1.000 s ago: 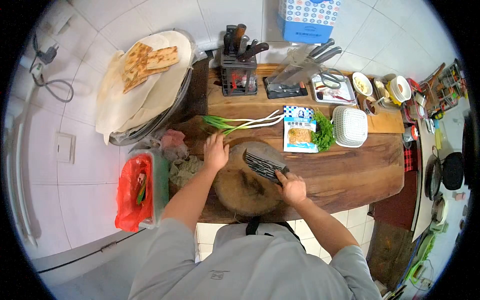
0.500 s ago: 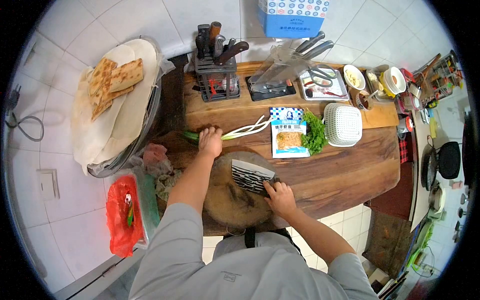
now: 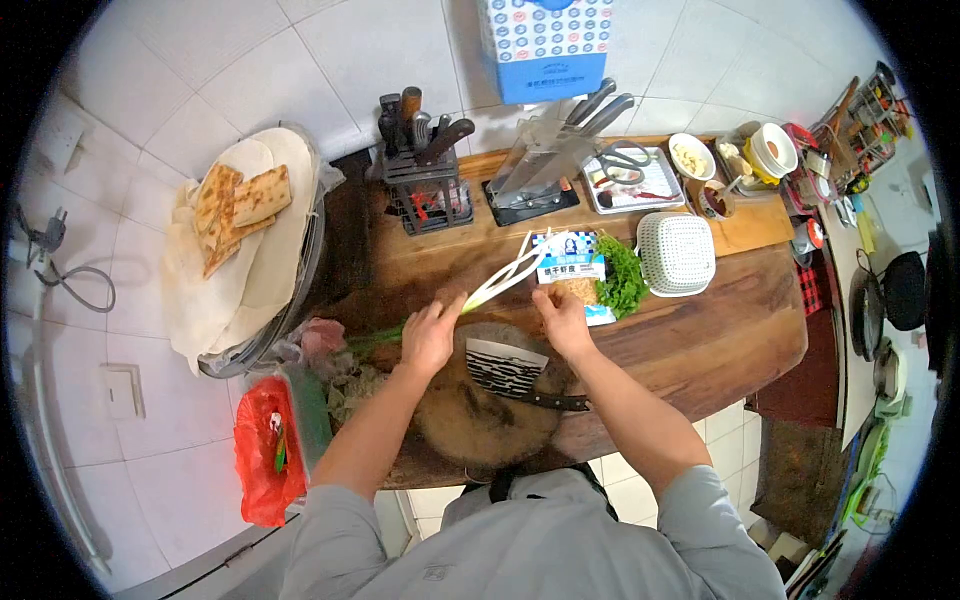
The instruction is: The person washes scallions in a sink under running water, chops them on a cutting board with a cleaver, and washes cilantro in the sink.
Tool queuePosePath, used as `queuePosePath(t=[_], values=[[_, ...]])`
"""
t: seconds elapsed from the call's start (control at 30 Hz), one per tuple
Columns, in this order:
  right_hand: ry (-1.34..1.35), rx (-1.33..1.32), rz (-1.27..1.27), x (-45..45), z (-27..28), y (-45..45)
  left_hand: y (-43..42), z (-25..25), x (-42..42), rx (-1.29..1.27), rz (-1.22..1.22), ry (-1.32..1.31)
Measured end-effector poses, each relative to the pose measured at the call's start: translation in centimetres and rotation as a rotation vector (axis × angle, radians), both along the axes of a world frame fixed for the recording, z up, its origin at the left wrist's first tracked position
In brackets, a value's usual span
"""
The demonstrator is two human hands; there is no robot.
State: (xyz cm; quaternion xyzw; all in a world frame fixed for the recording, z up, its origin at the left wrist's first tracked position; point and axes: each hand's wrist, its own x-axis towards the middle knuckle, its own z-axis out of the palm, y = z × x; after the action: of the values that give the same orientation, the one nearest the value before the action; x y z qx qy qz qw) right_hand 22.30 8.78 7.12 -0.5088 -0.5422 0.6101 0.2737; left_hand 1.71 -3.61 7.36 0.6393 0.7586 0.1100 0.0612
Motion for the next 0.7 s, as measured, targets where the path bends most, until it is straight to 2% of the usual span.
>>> queuePosePath(t=[0.17,0.2,0.3,0.43,0.53,0.7], values=[[0.062,-0.138,-0.079,-0.5,1.5,0.9,-3.1,2.9,2.8,0.085,-0.063,-0.073],[0.076,-0.248,-0.056,-0.2,3.5,0.6,-3.6,3.0,3.0,0.08,-0.076,-0.064],[0.271,-0.265,-0.087,-0.1,2.7,0.4,-4.4,3.6,3.5,0.138,-0.105,-0.047],[0.396,-0.315,-0.086,0.4,3.9,0.5,-4.5,5.3,4.1,0.143,-0.093,-0.044],[0.293,-0.243,-0.141,1.3,5.2,0.9,-4.0,6.2,4.6,0.149,-0.124,-0.026],[0.337,-0.23,-0.201,3.8,5.1,2.6,-3.5,8.1,5.7,0.088,-0.163,0.043]])
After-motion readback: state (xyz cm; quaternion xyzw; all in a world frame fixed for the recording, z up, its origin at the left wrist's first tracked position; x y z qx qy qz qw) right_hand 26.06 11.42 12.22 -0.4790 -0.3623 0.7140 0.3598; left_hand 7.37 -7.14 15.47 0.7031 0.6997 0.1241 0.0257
